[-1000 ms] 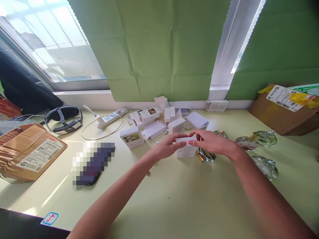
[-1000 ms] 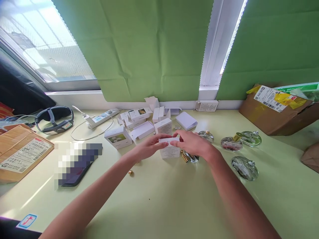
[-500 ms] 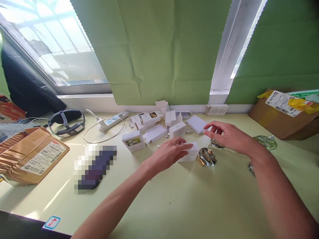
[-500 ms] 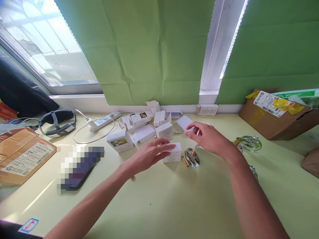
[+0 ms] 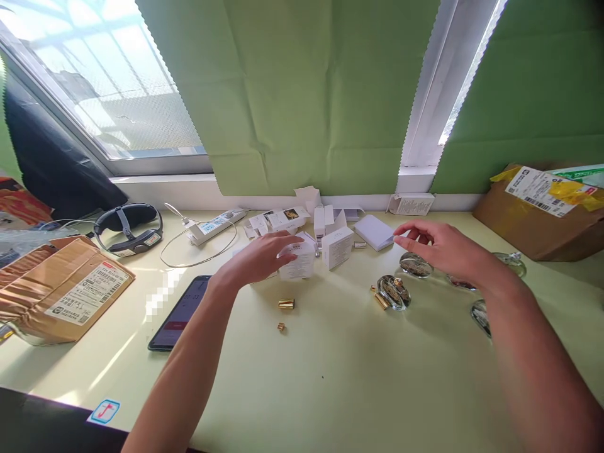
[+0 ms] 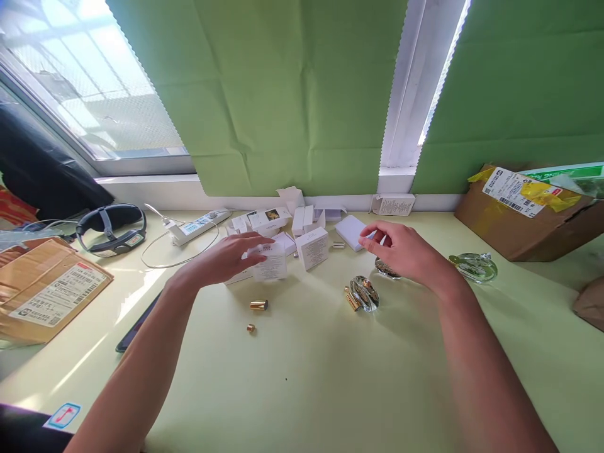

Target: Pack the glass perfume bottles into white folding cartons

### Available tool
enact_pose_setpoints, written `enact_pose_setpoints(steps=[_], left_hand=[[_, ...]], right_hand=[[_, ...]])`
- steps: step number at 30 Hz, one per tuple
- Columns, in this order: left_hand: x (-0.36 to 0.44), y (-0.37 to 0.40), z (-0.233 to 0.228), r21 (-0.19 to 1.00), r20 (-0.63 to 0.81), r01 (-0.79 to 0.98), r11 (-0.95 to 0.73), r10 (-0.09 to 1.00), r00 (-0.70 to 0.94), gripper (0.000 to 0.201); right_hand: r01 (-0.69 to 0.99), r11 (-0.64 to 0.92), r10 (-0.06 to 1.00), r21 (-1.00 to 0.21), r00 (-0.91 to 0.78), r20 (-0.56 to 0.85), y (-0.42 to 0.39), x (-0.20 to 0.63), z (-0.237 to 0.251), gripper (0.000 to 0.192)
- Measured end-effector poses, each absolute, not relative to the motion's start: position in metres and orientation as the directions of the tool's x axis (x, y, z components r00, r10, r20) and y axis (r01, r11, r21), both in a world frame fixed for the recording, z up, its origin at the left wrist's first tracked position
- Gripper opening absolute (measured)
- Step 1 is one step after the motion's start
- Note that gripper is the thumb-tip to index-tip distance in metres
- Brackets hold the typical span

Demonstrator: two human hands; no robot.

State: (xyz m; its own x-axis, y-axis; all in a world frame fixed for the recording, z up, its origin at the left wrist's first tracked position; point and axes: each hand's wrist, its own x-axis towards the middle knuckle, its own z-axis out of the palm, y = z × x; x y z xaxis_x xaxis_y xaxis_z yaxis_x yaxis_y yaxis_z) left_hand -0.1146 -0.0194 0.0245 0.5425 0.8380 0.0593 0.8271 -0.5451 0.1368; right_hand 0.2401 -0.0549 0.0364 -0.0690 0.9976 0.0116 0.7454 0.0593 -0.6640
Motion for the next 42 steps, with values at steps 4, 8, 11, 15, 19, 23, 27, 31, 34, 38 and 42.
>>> enact_pose_setpoints(steps=[4, 8, 11, 15, 19, 23, 27, 31, 34, 38, 42], left_hand=[[-0.13, -0.009, 0.019, 0.119, 0.028, 0.881, -0.458, 0.888, 0.458, 0.042], [-0.138, -0.004, 0.017, 0.12, -0.021, 0.892, -0.437, 0.897, 0.442, 0.043], [-0.135, -0.006, 0.019, 0.143, -0.013, 0.881, -0.45, 0.89, 0.457, 0.046], [-0.127, -0.012, 0.026, 0.151, 0.041, 0.86, -0.488, 0.872, 0.487, 0.049], [-0.125, -0.021, 0.038, 0.193, 0.02, 0.855, -0.481, 0.873, 0.487, 0.048], [-0.122, -0.026, 0.044, 0.226, -0.089, 0.848, -0.48, 0.857, 0.508, 0.046], [-0.121, -0.022, 0.036, 0.222, -0.121, 0.849, -0.479, 0.851, 0.512, 0.047], [-0.128, -0.009, 0.022, 0.156, -0.064, 0.867, -0.473, 0.871, 0.487, 0.047], [-0.134, 0.001, 0.013, 0.127, -0.017, 0.865, -0.485, 0.871, 0.49, 0.047], [-0.14, 0.006, 0.009, 0.124, -0.002, 0.869, -0.48, 0.875, 0.484, 0.047], [-0.13, -0.004, 0.016, 0.138, -0.01, 0.878, -0.459, 0.885, 0.465, 0.049]], right_hand=[[0.746, 0.068, 0.997, -0.662, -0.081, 0.011, -0.053, 0.24, 0.034, 0.052], [0.747, 0.07, 0.996, -0.661, -0.087, 0.006, -0.05, 0.241, 0.032, 0.051], [0.758, 0.061, 0.997, -0.65, -0.076, 0.005, -0.05, 0.242, 0.031, 0.05], [0.758, 0.057, 0.997, -0.65, -0.077, -0.003, -0.051, 0.242, 0.032, 0.046], [0.758, 0.062, 0.996, -0.649, -0.089, -0.008, -0.051, 0.242, 0.033, 0.041], [0.762, 0.061, 0.996, -0.645, -0.084, -0.004, -0.052, 0.24, 0.033, 0.04], [0.759, 0.063, 0.996, -0.648, -0.088, -0.006, -0.053, 0.238, 0.034, 0.041], [0.754, 0.072, 0.995, -0.653, -0.104, -0.01, -0.055, 0.238, 0.036, 0.047], [0.761, 0.064, 0.995, -0.646, -0.097, -0.016, -0.054, 0.239, 0.035, 0.05], [0.764, 0.077, 0.995, -0.641, -0.1, 0.001, -0.051, 0.24, 0.031, 0.049], [0.766, 0.078, 0.995, -0.638, -0.103, -0.003, -0.049, 0.24, 0.029, 0.047]])
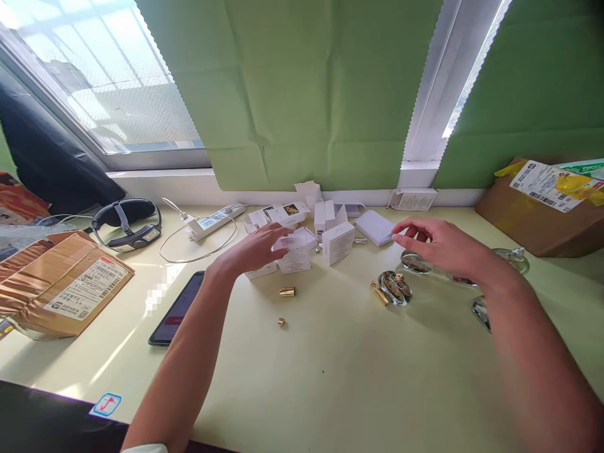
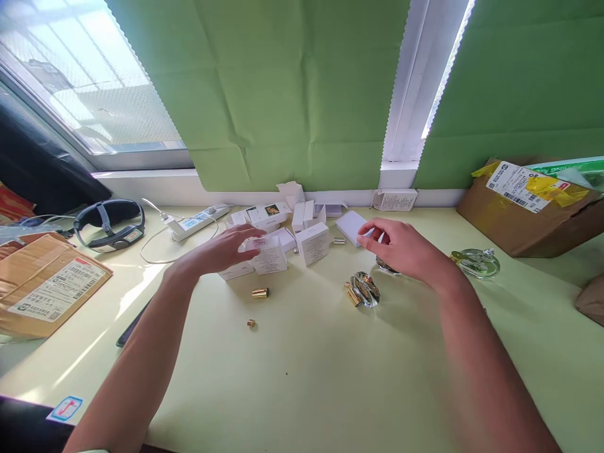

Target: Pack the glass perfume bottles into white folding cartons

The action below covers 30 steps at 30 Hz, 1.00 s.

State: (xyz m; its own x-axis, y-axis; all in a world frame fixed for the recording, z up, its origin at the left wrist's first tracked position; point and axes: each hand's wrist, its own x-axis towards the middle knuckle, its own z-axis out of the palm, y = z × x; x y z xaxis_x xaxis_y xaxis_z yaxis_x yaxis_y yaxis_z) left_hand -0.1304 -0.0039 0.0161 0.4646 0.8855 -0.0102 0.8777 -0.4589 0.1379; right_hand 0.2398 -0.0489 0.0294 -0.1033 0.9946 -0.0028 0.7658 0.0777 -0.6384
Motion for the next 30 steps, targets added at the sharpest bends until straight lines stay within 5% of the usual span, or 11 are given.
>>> enact_pose_setpoints(steps=[4, 7, 15, 25, 30], left_hand=[[-0.094, -0.017, 0.014, 0.144, 0.223, 0.818, -0.557, 0.824, 0.521, 0.051], [-0.065, -0.019, -0.002, 0.037, 0.305, 0.757, -0.652, 0.729, 0.613, 0.047], [-0.051, -0.015, -0.024, -0.06, 0.242, 0.761, -0.646, 0.73, 0.639, 0.042], [-0.042, -0.005, -0.034, -0.025, 0.341, 0.83, -0.557, 0.776, 0.531, 0.04], [-0.035, 0.001, -0.028, 0.048, 0.332, 0.848, -0.528, 0.809, 0.485, 0.039]], right_hand=[[0.77, 0.08, 0.994, -0.633, -0.106, -0.005, -0.048, 0.24, 0.028, 0.047], [0.775, 0.093, 0.992, -0.625, -0.124, -0.006, -0.046, 0.239, 0.026, 0.048], [0.758, 0.086, 0.991, -0.647, -0.134, -0.025, -0.049, 0.242, 0.03, 0.049], [0.676, -0.036, 0.969, -0.736, 0.202, 0.139, -0.05, 0.316, 0.034, 0.034], [0.744, -0.094, 0.995, -0.662, 0.093, -0.037, -0.043, 0.324, 0.018, 0.055]])
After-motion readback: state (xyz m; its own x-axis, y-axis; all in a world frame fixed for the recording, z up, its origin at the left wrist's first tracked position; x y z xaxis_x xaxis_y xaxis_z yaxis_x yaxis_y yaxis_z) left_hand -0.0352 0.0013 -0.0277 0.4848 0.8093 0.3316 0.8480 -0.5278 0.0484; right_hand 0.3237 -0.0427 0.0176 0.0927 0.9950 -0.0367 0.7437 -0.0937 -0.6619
